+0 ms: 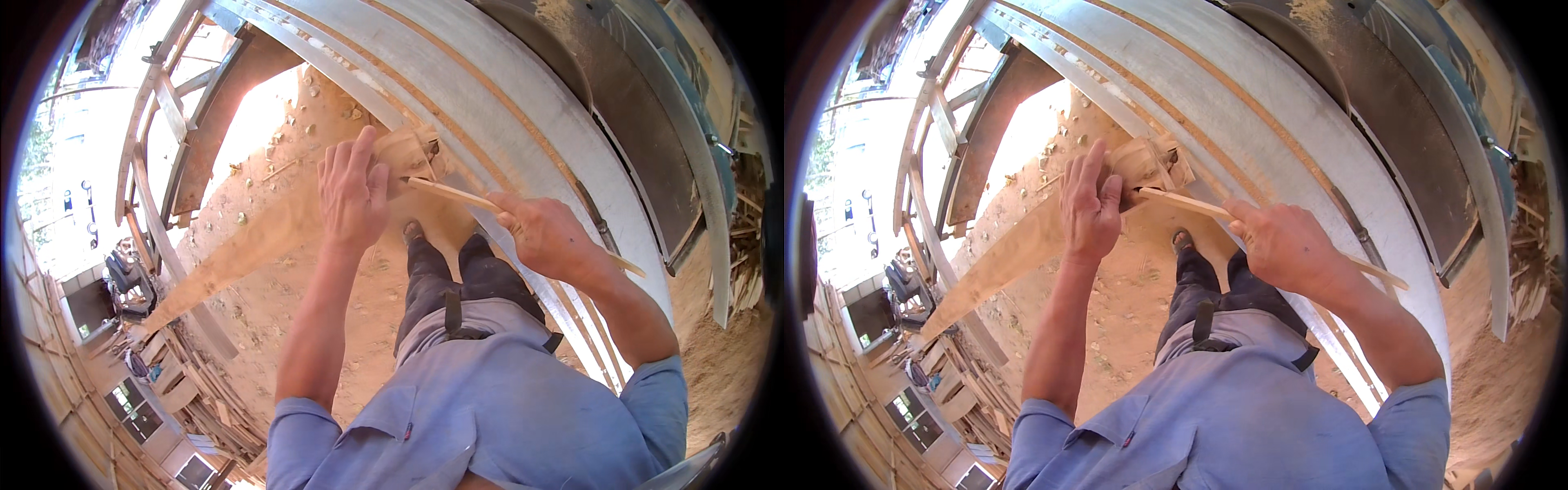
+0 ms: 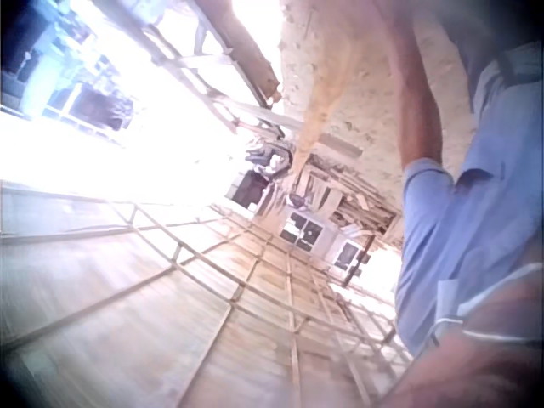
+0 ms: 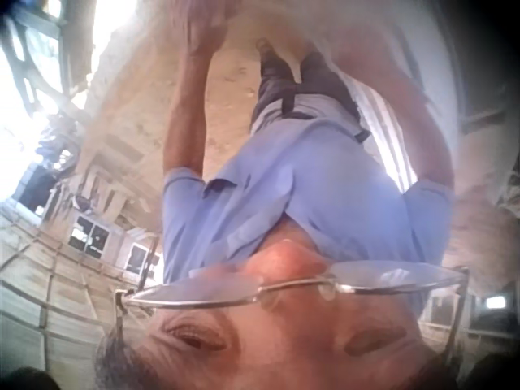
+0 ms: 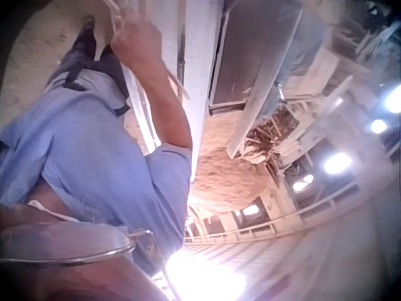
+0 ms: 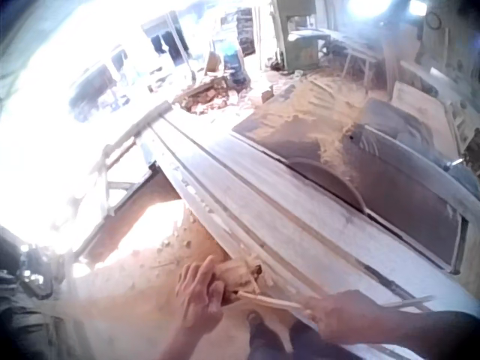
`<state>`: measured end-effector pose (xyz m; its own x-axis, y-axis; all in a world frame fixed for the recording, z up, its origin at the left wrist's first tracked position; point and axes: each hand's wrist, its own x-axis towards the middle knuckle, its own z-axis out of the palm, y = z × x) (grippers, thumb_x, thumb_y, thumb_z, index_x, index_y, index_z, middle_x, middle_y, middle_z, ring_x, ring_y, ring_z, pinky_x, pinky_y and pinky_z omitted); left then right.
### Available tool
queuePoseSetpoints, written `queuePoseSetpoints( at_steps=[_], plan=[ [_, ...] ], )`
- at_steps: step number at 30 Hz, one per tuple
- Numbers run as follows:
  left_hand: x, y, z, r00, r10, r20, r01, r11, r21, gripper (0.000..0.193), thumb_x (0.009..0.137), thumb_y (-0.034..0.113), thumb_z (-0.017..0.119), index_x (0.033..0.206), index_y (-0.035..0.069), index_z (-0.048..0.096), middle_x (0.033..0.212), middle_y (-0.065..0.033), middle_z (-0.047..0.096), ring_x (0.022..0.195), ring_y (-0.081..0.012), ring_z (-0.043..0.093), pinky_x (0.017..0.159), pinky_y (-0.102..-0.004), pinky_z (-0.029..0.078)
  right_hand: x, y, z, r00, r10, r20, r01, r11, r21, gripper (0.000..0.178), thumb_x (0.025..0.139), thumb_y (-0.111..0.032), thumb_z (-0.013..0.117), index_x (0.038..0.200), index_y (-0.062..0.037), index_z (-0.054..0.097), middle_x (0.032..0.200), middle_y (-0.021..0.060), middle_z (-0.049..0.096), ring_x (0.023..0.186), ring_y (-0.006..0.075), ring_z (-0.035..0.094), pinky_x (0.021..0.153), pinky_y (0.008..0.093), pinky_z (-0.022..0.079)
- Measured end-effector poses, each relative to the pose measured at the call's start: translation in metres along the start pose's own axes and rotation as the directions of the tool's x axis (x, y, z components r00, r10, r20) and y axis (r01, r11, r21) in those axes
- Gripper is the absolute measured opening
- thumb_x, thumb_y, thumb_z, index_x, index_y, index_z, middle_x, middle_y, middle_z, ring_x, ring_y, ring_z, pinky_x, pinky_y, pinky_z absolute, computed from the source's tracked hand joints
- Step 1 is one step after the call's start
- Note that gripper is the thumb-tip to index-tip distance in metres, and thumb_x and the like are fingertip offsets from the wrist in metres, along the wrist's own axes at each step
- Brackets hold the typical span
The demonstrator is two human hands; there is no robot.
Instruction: The person picks up wooden planks and places them on a table saw to cut them into smaller pieces. They repeatedly retrieve planks from a pile on the floor, feed them through the saw, and then stack the resulting cut pieces on a nearby pile of sawdust.
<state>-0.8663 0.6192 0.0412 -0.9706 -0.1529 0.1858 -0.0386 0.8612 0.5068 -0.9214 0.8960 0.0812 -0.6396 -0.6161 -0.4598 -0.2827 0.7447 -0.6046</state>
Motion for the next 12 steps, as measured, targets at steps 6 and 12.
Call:
queuePoseSetpoints(
  at_steps=[6, 12],
  plan=[
    [0.000, -0.003, 0.003, 1.000, 0.002, 0.019, -0.003, 0.999, 0.036, 0.049, 0.091, 0.013, 0.060, 0.139, 0.001, 0.053, 0.110, -0.0111, 0.060, 0.108, -0.0309, 0.054, 0.097, -0.0425, 0.040, 0.000, 0.010, 0.005, 0.997, -0.062, -0.053, 0.064, 0.997, 0.031, 0.031, 0.099, -0.018, 0.059, 0.127, -0.0069, 0.065, 0.087, 0.0248, 0.069, 0.083, 0.0444, 0.067, 0.073, 0.0511, 0.051],
    [0.000, -0.002, 0.004, 1.000, -0.014, 0.024, 0.014, 0.999, 0.032, 0.050, 0.092, 0.013, 0.060, 0.140, 0.002, 0.053, 0.112, -0.0115, 0.059, 0.108, -0.0306, 0.054, 0.098, -0.0430, 0.040, -0.005, 0.014, 0.009, 0.988, -0.099, -0.120, 0.101, 0.995, 0.015, 0.028, 0.099, -0.024, 0.059, 0.121, -0.0080, 0.065, 0.077, 0.0233, 0.068, 0.076, 0.0432, 0.067, 0.068, 0.0517, 0.051]
  ],
)
